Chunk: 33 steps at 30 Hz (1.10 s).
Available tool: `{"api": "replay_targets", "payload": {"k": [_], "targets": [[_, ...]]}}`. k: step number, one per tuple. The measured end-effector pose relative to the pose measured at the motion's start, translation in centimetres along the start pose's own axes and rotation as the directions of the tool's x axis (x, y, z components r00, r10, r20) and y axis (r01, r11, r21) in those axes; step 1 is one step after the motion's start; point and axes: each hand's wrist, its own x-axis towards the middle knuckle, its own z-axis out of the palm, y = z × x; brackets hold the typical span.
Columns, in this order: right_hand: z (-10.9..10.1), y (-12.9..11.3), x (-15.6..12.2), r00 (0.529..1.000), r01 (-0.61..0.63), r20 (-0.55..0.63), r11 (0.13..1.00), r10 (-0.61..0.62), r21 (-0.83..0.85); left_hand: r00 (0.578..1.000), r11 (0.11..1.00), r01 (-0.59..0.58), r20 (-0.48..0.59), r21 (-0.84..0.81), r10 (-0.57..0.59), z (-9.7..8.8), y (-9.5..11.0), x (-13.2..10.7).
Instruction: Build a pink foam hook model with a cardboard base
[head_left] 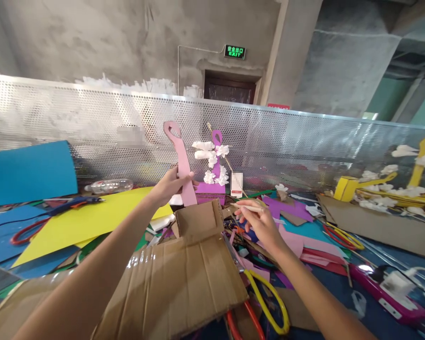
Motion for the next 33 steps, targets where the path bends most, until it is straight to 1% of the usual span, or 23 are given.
{"api": "replay_targets", "payload": {"k": [3, 7, 11, 13, 16, 17, 20, 23, 27, 30, 33], "targets": [[-0.2, 0.6, -0.4, 0.999, -0.033, -0.037, 0.999, 0.034, 0.029, 1.000, 0.999, 0.013, -0.001, -0.047, -0.013, -0.4, -1.3, 0.4], [-0.8, 0.7, -1.0, 0.997, -0.067, -0.040, 0.998, 0.067, -0.001, 1.000, 0.999, 0.011, 0.005, -0.033, -0.011, -0.7, -1.8, 0.6], [-0.9, 0.2, -1.4, 0.995, -0.091, 0.042, 0.996, 0.091, 0.004, 1.000, 1.000, 0.004, -0.017, -0.013, -0.004, -0.4, -1.8, 0.6], [-0.7, -0.1, -1.6, 0.991, -0.096, 0.089, 0.994, 0.100, -0.049, 1.000, 1.000, 0.003, -0.019, -0.011, -0.003, -0.2, -1.8, 0.6], [-0.1, -0.5, -2.0, 0.986, -0.071, 0.140, 0.984, 0.094, -0.163, 1.000, 1.000, 0.011, -0.011, 0.004, -0.011, 0.0, -1.8, 0.6], [0.1, -0.6, -2.1, 0.984, -0.064, 0.154, 0.983, 0.091, -0.172, 1.000, 1.000, 0.018, -0.013, 0.007, -0.018, 0.0, -1.7, 0.6], [1.1, -1.2, -2.7, 0.972, -0.080, 0.208, 0.988, 0.106, -0.129, 1.000, 1.000, 0.020, -0.012, -0.002, -0.020, 0.1, -1.7, 0.6], [2.6, -1.9, -3.5, 0.958, -0.085, 0.262, 0.990, 0.111, -0.111, 1.000, 1.000, 0.007, -0.010, -0.004, -0.007, 0.2, -1.7, 0.7], [5.2, -2.7, -4.3, 0.940, -0.043, 0.327, 0.987, 0.093, -0.157, 1.000, 1.000, 0.009, -0.022, 0.003, -0.009, 0.3, -1.9, 0.7], [7.0, -2.9, -4.6, 0.926, -0.019, 0.367, 0.981, 0.089, -0.191, 1.000, 1.000, 0.005, -0.022, 0.012, -0.005, 0.3, -2.1, 0.7], [7.8, -3.0, -4.7, 0.926, -0.003, 0.371, 0.983, 0.073, -0.186, 1.000, 1.000, -0.003, -0.017, 0.025, 0.003, 0.2, -2.2, 0.7]]}}
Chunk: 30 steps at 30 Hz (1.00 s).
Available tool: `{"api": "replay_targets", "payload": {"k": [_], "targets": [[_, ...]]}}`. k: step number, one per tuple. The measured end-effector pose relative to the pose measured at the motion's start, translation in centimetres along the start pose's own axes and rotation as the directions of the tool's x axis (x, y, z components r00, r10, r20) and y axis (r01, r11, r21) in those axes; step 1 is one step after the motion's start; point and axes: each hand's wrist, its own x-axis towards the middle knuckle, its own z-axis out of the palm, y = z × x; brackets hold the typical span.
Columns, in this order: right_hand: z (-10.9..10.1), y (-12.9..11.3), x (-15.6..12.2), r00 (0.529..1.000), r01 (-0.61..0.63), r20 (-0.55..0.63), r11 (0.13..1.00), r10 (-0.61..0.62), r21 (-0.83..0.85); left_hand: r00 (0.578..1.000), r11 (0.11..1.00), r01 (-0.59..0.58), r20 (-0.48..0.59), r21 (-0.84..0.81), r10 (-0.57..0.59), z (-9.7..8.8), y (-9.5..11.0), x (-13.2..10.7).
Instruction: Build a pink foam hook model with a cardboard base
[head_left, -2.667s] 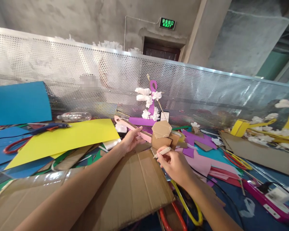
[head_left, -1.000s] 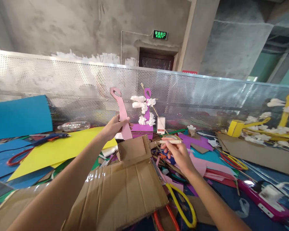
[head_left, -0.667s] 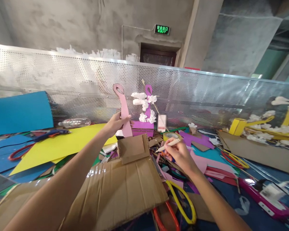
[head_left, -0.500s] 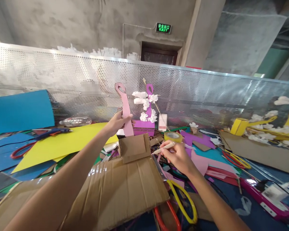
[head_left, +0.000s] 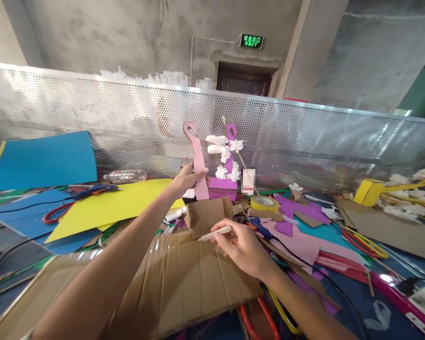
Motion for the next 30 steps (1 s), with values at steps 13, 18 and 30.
{"api": "replay_targets", "payload": {"k": [13, 18, 30], "targets": [[-7.3, 2.4, 0.2, 0.819, 0.202, -0.573, 0.920, 0.030, 0.336, 1.000, 1.000, 0.014, 0.025, -0.021, -0.013, -0.4, 0.5, -0.2], [-7.3, 2.7, 0.4, 0.820, 0.194, -0.573, 0.934, 0.013, 0.299, 0.999, 0.998, 0.051, 0.003, -0.024, -0.051, -0.4, 0.5, -0.1], [-4.9, 4.1, 2.5, 0.967, -0.005, -0.249, 0.985, 0.049, 0.175, 1.000, 1.000, 0.018, -0.006, -0.023, -0.018, -0.9, -0.4, 0.5]]}}
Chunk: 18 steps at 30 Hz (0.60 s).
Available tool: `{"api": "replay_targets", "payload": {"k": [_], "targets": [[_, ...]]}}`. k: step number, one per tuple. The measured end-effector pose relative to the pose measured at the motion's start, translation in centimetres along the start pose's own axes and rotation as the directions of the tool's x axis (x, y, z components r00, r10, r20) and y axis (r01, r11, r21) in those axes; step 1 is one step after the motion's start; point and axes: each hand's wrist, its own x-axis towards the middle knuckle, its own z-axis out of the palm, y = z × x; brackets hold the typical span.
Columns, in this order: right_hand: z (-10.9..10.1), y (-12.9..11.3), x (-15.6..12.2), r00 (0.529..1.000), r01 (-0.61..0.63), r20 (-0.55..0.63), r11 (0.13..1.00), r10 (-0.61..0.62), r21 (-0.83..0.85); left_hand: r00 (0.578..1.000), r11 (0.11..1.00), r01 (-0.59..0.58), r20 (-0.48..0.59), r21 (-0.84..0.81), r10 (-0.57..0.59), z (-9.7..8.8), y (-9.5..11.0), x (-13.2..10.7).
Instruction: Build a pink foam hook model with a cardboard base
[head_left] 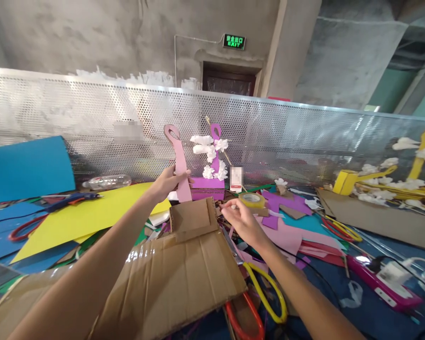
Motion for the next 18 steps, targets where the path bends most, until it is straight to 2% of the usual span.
{"api": "replay_targets", "payload": {"k": [3, 8, 18], "targets": [[0.8, 0.3, 0.5, 0.998, -0.021, 0.061, 1.000, 0.022, -0.017, 1.000, 1.000, 0.000, -0.004, 0.004, 0.000, 0.1, 0.1, -0.1], [0.7, 0.7, 0.9, 0.997, -0.009, 0.083, 1.000, 0.009, 0.001, 1.000, 1.000, -0.001, 0.011, -0.020, 0.001, 0.2, 0.1, -0.1], [-0.3, 1.0, 1.4, 0.986, 0.120, 0.125, 0.989, -0.108, -0.087, 1.000, 0.999, 0.008, -0.017, -0.043, -0.009, 0.3, -0.3, 0.0]]}}
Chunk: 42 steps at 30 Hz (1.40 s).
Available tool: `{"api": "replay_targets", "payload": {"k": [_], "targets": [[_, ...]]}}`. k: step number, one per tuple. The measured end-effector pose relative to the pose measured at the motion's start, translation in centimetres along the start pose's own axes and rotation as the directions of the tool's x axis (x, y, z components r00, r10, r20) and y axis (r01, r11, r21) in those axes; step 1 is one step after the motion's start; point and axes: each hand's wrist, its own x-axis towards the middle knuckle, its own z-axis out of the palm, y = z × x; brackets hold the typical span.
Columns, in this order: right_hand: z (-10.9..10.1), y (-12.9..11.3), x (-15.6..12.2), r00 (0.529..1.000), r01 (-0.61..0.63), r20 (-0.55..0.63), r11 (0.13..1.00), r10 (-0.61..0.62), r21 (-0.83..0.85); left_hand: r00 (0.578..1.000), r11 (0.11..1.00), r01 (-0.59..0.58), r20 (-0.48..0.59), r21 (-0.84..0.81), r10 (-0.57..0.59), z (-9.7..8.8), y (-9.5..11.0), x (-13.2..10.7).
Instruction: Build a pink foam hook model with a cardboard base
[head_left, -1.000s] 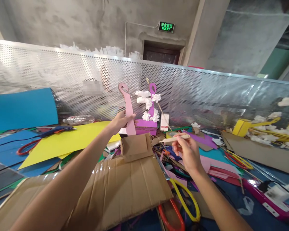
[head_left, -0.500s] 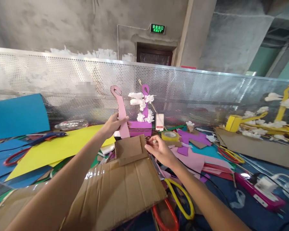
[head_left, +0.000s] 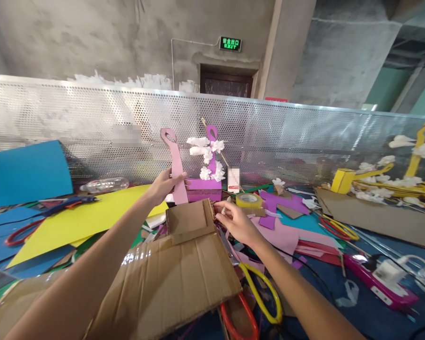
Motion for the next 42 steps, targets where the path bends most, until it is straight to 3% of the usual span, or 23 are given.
{"api": "replay_targets", "payload": {"k": [12, 22, 42], "targets": [[-0.5, -0.1, 0.1, 0.999, 0.025, -0.021, 1.000, -0.026, -0.015, 0.999, 0.998, 0.039, -0.035, 0.048, -0.038, 0.5, 0.8, -0.3], [-0.1, 0.4, 0.1, 1.000, 0.019, -0.017, 0.999, -0.019, -0.036, 0.999, 0.999, 0.045, -0.030, 0.006, -0.045, -0.1, -0.1, 0.2], [0.1, 0.3, 0.0, 1.000, 0.007, -0.015, 1.000, -0.007, -0.013, 0.998, 0.999, 0.029, -0.050, -0.044, -0.031, 0.2, -0.1, 0.1]]}}
